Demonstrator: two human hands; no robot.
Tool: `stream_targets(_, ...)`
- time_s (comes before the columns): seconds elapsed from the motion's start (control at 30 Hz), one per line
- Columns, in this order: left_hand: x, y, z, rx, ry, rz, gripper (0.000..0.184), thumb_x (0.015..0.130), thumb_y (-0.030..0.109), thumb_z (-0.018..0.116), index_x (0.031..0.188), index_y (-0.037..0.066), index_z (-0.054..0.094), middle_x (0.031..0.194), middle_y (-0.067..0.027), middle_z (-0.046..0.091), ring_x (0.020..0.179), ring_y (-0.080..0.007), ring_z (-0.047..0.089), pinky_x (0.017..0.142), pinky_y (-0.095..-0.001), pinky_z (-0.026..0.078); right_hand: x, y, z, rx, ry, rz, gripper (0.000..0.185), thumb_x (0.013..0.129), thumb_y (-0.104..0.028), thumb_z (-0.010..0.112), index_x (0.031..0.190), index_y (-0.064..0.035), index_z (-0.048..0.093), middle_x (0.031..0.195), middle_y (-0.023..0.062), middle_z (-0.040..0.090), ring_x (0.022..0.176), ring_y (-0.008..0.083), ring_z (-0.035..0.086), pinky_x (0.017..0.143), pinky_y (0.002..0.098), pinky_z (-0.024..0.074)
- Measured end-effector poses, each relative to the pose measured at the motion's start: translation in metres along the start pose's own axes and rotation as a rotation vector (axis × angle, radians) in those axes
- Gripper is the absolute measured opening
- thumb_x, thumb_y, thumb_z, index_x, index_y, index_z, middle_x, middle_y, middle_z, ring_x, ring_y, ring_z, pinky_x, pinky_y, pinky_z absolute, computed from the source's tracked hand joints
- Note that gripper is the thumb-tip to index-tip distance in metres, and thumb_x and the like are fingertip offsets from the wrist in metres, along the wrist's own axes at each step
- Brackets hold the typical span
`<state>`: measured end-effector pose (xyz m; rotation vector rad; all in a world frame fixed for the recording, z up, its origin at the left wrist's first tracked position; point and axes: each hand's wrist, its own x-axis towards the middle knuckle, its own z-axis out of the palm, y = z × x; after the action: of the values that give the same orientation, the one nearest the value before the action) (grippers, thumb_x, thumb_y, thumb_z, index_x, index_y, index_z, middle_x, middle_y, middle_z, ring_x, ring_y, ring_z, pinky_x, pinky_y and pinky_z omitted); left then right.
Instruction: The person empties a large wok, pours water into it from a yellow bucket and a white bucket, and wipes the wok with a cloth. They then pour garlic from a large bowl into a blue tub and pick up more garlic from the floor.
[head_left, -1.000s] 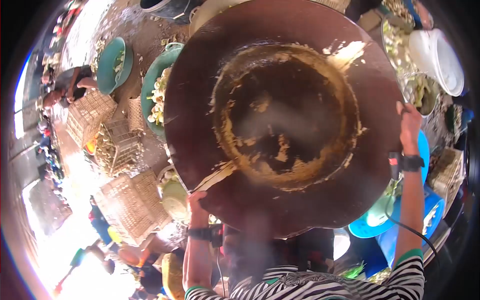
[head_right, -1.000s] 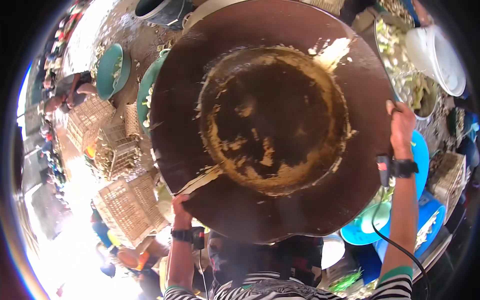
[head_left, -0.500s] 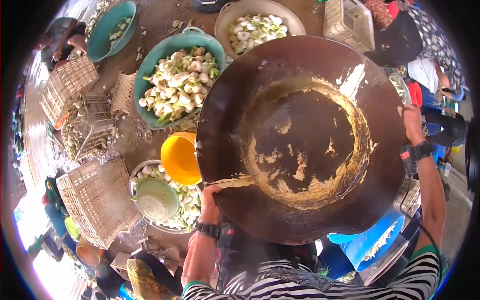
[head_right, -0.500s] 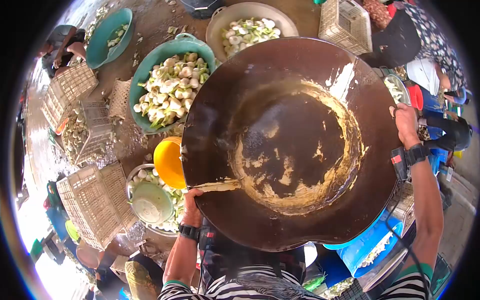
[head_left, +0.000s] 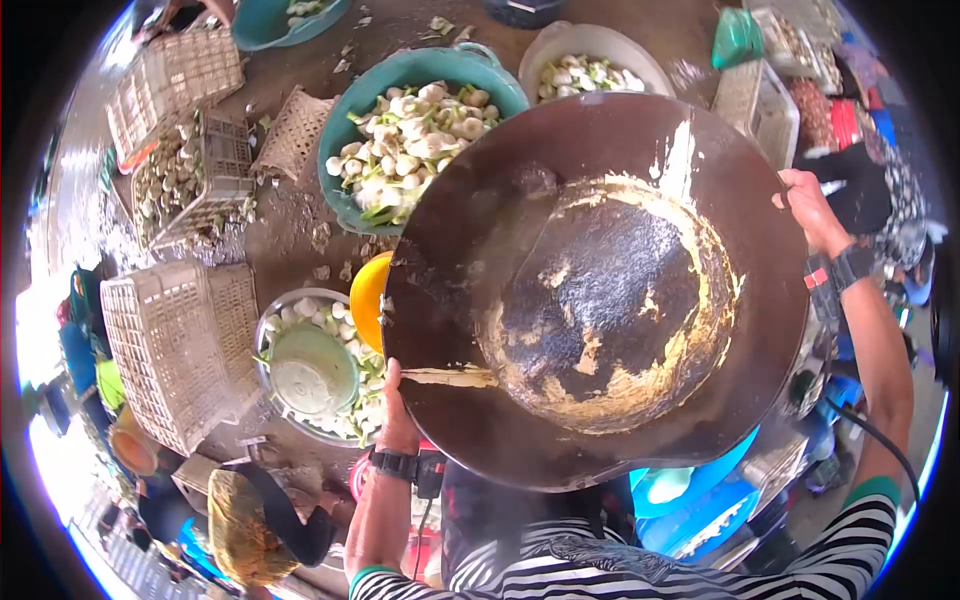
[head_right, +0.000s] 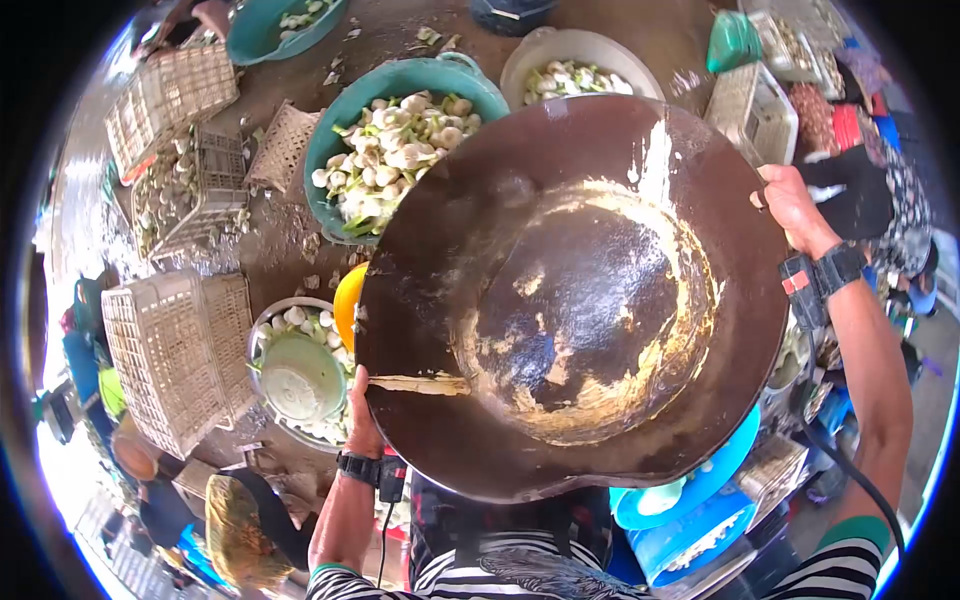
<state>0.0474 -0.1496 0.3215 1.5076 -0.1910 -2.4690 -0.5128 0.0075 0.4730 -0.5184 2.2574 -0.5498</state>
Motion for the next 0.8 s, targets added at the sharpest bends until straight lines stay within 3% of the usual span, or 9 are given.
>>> stream_targets(0.17, -0.008, -0.004, -0.039, -0.01, -0.042, 0.085, 0.061, 0.089, 0.051, 0.034, 0.129, 0.005, 0.036, 0.122, -0.0117, 0.049, 0.107, -0.0233, 0.051, 0.091, -0.0365, 0.043, -0.03, -0.071, 0.026, 0.04, -0.027, 0.076, 0.053, 0.071, 0.004, 0.04, 0.124, 0.001, 0.046, 0.11, 0.0031, 0.051, 0.078, 0.0091, 0.045, 0.069, 0.0216, 0.0391)
stream_targets(0.27, -0.017, 0.0, -0.034, -0.031, -0.081, 0.13, 0.062, 0.089, 0.051, 0.035, 0.13, 0.005, 0.035, 0.124, -0.0121, 0.047, 0.109, -0.0247, 0.049, 0.093, -0.0375, 0.041, -0.037, -0.056, 0.017, -0.012, 0.016, -0.092, 0.053, 0.07, 0.003, 0.042, 0.123, 0.0009, 0.047, 0.112, 0.0015, 0.051, 0.09, 0.0099, 0.046, 0.073, 0.0212, 0.0383)
stream_targets(0.33, -0.02, 0.012, -0.051, -0.039, -0.166, 0.107, 0.062, 0.089, 0.05, 0.036, 0.131, 0.005, 0.035, 0.127, -0.0131, 0.045, 0.112, -0.0278, 0.048, 0.095, -0.0404, 0.039, -0.063, -0.087, 0.024, 0.196, -0.013, -0.02, 0.04, 0.077, -0.004, 0.049, 0.117, 0.0016, 0.052, 0.115, 0.0054, 0.052, 0.102, 0.0133, 0.048, 0.086, 0.0253, 0.0376)
stream_targets(0.4, -0.005, 0.01, -0.085, -0.167, -0.306, 0.009, 0.057, 0.091, 0.045, 0.035, 0.132, 0.005, 0.034, 0.128, -0.0141, 0.044, 0.114, -0.0294, 0.046, 0.097, -0.0425, 0.037, -0.092, -0.101, 0.03, 0.275, -0.148, -0.183, 0.04, 0.077, -0.006, 0.049, 0.116, 0.0041, 0.052, 0.116, 0.0064, 0.053, 0.11, 0.0158, 0.046, 0.093, 0.0278, 0.0351)
stream_targets(0.43, -0.002, 0.008, -0.095, -0.177, -0.293, -0.018, 0.055, 0.092, 0.042, 0.034, 0.132, 0.005, 0.034, 0.128, -0.0144, 0.044, 0.115, -0.0296, 0.045, 0.097, -0.0431, 0.037, -0.102, -0.103, 0.036, 0.214, -0.044, -0.295, 0.039, 0.078, -0.007, 0.049, 0.114, 0.0047, 0.053, 0.119, 0.0095, 0.053, 0.114, 0.0168, 0.045, 0.098, 0.0291, 0.0314)
stream_targets(0.53, -0.005, 0.011, -0.098, -0.174, -0.328, -0.08, 0.048, 0.094, 0.034, 0.031, 0.131, 0.004, 0.033, 0.129, -0.0156, 0.043, 0.118, -0.0302, 0.043, 0.1, -0.0455, 0.034, -0.116, -0.089, 0.046, 0.417, -0.018, -0.396, 0.037, 0.079, -0.014, 0.054, 0.111, 0.004, 0.056, 0.123, 0.0113, 0.051, 0.115, 0.018, 0.044, 0.1, 0.0285, 0.0295)
stream_targets(0.57, -0.009, 0.014, -0.095, -0.173, -0.319, -0.107, 0.048, 0.094, 0.034, 0.03, 0.13, 0.004, 0.033, 0.129, -0.0156, 0.043, 0.118, -0.0301, 0.043, 0.1, -0.0454, 0.034, -0.122, -0.094, 0.062, 0.283, 0.077, -0.574, 0.033, 0.083, -0.024, 0.055, 0.1, 0.003, 0.062, 0.123, 0.0103, 0.051, 0.112, 0.017, 0.047, 0.098, 0.0269, 0.0299)
stream_targets(0.73, -0.008, -0.002, -0.1, -0.175, -0.322, -0.151, 0.046, 0.093, 0.035, 0.031, 0.126, 0.004, 0.037, 0.125, -0.0151, 0.046, 0.113, -0.0304, 0.047, 0.097, -0.0456, 0.038, -0.143, -0.118, 0.09, 0.339, 0.322, -0.379, 0.051, 0.087, -0.045, 0.049, 0.068, 0.0001, 0.064, 0.111, 0.011, 0.06, 0.101, 0.0155, 0.051, 0.091, 0.0253, 0.0345)
stream_targets(0.8, -0.026, 0.001, -0.088, -0.16, -0.25, -0.199, 0.044, 0.091, 0.033, 0.036, 0.123, 0.004, 0.039, 0.122, -0.0149, 0.049, 0.11, -0.0314, 0.049, 0.093, -0.0479, 0.041, -0.151, -0.126, 0.09, 0.328, 0.296, -0.376, 0.05, 0.089, -0.042, 0.047, 0.066, 0.0002, 0.062, 0.11, 0.0116, 0.06, 0.102, 0.0152, 0.051, 0.094, 0.0257, 0.0326)
